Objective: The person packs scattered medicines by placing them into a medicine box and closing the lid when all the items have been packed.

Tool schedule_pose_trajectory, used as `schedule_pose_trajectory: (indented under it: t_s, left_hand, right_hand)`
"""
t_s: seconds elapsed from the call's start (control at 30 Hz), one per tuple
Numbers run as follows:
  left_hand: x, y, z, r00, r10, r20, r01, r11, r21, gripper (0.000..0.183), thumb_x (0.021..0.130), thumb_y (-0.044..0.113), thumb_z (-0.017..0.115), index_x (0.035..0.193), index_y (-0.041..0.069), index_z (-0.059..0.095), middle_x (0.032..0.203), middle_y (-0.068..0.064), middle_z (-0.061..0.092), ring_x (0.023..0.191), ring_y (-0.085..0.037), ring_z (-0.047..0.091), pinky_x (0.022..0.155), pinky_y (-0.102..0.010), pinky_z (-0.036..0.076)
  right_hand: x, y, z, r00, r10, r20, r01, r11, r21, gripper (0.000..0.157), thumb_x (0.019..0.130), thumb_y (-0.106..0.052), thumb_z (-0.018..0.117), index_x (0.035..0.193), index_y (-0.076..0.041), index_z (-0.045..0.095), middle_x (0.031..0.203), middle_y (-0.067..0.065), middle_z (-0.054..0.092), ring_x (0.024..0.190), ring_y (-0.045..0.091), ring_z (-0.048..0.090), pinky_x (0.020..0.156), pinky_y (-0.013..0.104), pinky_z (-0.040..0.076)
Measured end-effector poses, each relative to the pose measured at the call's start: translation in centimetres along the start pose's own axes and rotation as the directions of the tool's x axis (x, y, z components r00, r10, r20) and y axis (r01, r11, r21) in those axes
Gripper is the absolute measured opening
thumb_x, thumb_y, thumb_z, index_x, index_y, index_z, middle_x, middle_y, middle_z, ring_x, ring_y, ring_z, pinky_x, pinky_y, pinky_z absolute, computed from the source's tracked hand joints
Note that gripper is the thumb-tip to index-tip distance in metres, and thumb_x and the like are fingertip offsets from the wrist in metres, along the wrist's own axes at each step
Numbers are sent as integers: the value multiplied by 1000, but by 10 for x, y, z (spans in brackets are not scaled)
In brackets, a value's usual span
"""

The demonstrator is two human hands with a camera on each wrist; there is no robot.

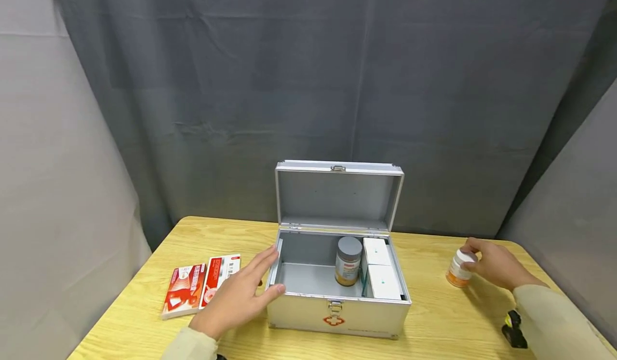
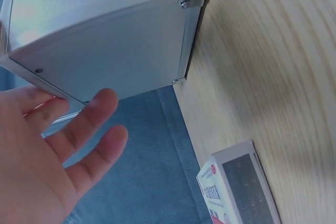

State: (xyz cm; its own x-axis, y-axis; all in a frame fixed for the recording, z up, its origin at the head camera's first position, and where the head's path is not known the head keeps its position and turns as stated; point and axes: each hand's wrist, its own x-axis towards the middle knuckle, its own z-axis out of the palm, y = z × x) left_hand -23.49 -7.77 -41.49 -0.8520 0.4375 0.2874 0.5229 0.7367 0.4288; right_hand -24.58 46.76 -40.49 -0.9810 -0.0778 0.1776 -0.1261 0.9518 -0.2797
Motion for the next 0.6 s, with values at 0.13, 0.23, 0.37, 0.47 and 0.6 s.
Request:
schedule_pose_trajectory:
  t_s: [0.13,0.23,0.37,0.47,0.6]
  left_hand:
    - [-1,-1,-2,1000,-6,-1,6,1000,6,70,94,59,56,152,21,43,161,8,36,143,-22,46,110,-51,45]
    - [-1,0,-2,1000,-16,7,15,1000,9,72,94,60,54,152,21,41,162,9,34,144,-21,44,112,-51,43]
    - [-1,1,-3,1000,-22,-5,22,1000,7,72,94,61,53,153,20,40,163,7,33,146,-23,41,113,-52,41]
    - [-1,2,-4,1000,-17,-8,17,1000,-1,72,95,59,54,152,18,41,163,5,34,146,-25,41,113,-53,41]
    - [-1,3,-3,1000,-15,16,15,1000,-2,71,95,59,53,153,19,40,163,5,33,144,-26,43,112,-53,42]
  right_hand:
    - [-1,-1,3,1000,-8,-8,8,1000,2,25,82,-18,79,98,-8,62,104,21,70,85,31,67,68,46,52]
    - [-1,0,4,999,-15,-30,15,1000,7,25,81,-15,78,99,-6,62,104,21,69,86,33,67,69,47,52]
    - [3,-1,1,999,-15,-42,16,1000,24,25,83,-13,77,101,-5,63,106,24,68,88,36,66,71,49,52]
    - [2,-1,2,999,-7,-43,8,999,33,24,83,-13,76,102,-5,63,107,24,68,88,35,66,70,47,51]
    - [-5,1,7,1000,10,-28,-9,999,41,31,84,-14,76,109,-4,62,107,22,68,85,28,65,66,39,49]
